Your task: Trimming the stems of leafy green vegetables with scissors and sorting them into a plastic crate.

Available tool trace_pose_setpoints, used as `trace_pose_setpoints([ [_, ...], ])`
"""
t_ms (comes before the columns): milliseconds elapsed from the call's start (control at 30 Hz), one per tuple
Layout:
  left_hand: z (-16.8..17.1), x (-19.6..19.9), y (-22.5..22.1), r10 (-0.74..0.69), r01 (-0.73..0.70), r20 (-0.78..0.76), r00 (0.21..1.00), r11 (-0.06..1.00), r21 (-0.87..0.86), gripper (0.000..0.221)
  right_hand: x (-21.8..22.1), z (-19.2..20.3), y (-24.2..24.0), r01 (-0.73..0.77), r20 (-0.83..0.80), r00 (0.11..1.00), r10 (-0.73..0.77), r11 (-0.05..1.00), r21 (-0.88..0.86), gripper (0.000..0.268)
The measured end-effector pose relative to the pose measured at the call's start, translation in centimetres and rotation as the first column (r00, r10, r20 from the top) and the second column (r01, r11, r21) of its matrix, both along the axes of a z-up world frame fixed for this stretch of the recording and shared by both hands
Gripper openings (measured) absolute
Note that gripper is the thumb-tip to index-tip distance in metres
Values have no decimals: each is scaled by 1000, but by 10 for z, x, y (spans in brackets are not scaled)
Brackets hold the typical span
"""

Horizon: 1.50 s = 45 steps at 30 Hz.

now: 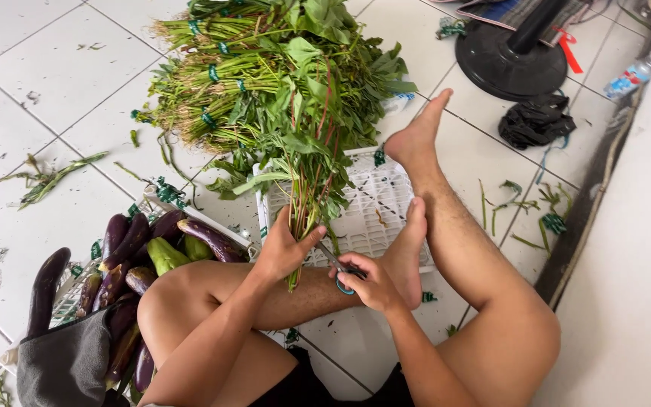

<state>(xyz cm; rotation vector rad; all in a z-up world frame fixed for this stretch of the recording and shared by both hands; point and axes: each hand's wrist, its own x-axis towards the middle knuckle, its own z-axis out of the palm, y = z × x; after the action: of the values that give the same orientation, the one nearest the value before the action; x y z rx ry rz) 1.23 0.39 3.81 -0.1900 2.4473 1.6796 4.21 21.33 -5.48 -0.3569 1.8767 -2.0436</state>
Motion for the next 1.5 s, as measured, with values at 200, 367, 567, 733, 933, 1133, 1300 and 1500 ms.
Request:
trace_pose_setpoints([
  [200, -59, -18, -17, 42, -37, -16, 999, 972, 231, 40, -10, -22, -6, 83, 25, 996, -83, 997, -5, 27],
  [367, -80, -20, -26, 56, -51, -60, 997, 995, 85, 40, -12, -32, -15, 174, 43, 984, -174, 985, -1, 27],
  [567, -81, -20, -34, 68, -73, -62, 996, 995, -72, 34, -12, -39, -19, 238, 29, 970, -242, 966, 103, 32],
  [733, -87, -23, -34, 46, -55, -65, 997, 988, -147, 36, -26, 3, 3, 290, 87, 948, -306, 944, 160, 44],
  [933, -129, -65, -50, 52, -66, -49, 997, 939, -337, 48, -202, 16, 144, 893, 372, 449, -812, 410, -184, 92],
  [1133, -147, -139, -86, -231, 232, 82, 969, 752, -617, 46, -231, -85, 203, 747, -27, 537, -843, 459, 481, 20],
  [1300, -208, -144, -127, -451, 5, -225, 864, 454, -891, 54, -309, -62, 181, 715, -269, 420, -867, 134, 686, 100],
  [1500, -198, -155, -124, -484, 140, -193, 853, 570, -810, 45, -480, -271, 267, 489, -188, 748, -636, 337, 805, 48],
])
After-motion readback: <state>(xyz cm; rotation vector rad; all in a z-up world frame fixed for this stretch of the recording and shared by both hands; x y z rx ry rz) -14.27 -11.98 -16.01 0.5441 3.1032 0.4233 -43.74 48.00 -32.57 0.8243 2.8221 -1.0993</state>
